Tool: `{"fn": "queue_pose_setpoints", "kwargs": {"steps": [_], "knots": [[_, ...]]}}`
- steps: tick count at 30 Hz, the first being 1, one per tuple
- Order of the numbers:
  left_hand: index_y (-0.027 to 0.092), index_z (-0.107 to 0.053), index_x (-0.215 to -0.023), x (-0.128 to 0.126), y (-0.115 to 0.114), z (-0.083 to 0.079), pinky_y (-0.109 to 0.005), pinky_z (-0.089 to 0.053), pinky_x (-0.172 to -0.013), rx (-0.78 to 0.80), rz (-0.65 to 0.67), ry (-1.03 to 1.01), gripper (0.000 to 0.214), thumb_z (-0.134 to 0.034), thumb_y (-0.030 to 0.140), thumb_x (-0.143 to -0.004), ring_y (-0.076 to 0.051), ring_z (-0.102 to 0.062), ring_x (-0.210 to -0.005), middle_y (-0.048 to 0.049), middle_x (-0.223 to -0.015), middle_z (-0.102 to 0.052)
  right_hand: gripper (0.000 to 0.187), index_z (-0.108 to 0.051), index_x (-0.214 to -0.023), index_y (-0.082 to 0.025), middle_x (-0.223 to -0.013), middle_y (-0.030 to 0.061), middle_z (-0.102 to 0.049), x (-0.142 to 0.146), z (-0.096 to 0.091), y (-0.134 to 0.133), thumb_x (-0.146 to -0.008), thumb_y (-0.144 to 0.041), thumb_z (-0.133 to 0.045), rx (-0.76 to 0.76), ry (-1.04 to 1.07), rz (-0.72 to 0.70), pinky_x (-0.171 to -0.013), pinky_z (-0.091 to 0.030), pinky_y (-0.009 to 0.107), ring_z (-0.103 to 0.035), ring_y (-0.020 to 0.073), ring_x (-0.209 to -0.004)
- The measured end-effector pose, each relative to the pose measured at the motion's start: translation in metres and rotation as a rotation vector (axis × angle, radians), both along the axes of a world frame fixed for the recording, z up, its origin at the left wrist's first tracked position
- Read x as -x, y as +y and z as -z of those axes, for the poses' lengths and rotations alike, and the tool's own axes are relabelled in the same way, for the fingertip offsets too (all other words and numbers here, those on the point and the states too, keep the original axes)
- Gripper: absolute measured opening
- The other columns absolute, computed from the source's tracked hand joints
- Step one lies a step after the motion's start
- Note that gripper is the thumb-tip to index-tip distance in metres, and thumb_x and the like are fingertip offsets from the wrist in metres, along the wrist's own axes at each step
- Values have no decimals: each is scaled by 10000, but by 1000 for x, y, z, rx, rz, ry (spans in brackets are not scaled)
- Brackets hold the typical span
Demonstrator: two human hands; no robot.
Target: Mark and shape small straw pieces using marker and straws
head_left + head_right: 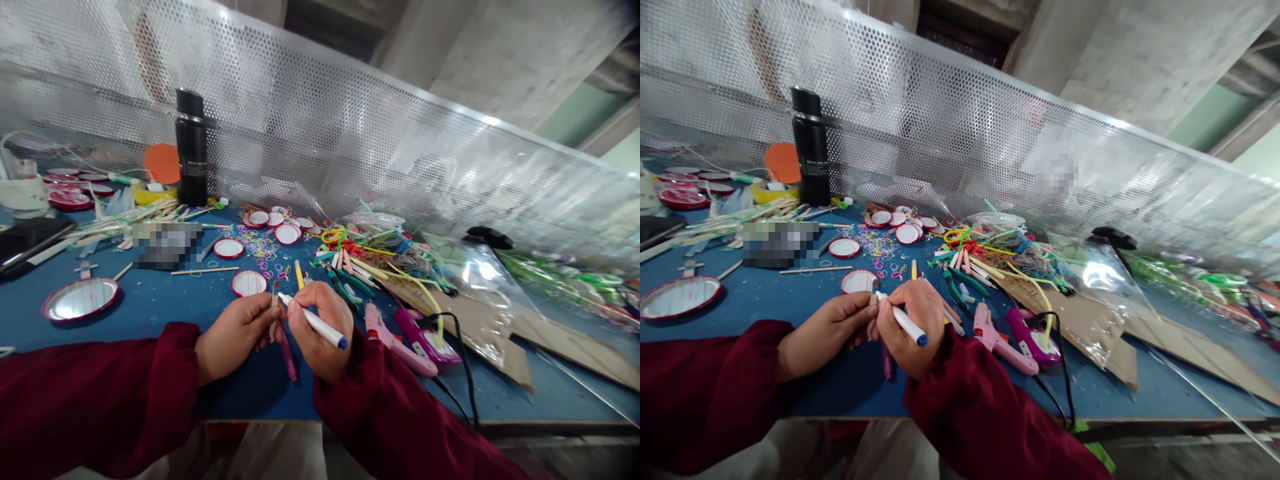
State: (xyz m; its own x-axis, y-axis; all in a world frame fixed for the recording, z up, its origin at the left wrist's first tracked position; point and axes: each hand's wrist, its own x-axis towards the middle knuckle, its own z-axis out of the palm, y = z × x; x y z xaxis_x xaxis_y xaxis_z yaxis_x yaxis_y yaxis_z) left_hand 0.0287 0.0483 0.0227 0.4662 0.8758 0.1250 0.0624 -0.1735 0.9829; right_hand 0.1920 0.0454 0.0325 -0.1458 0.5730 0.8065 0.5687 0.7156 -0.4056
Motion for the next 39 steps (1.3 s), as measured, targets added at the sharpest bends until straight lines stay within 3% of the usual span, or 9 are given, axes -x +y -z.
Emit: {"fn": "queue_pose_setpoints", "kwargs": {"steps": [8,39], "knots": [[172,-519,-735,1,0,-2,-212,-384,-524,-15,18,3,410,-435,504,-961,-88,-450,-549,32,-651,-511,100,-529,-757,-215,-694,9,-598,0,-2,-1,-847,-216,-574,4,-7,5,-658,-472,307,-587,162,-682],[178,-516,-728,-1,-1,0,-209,-385,-497,13,-2,-4,450,-457,577,-927,-84,-451,-524,30,-637,-524,86,-538,-769,-218,-717,10,-608,-1,-2,0,-849,-218,-570,15,-6,-5,-665,-477,310,-587,160,-705]]}}
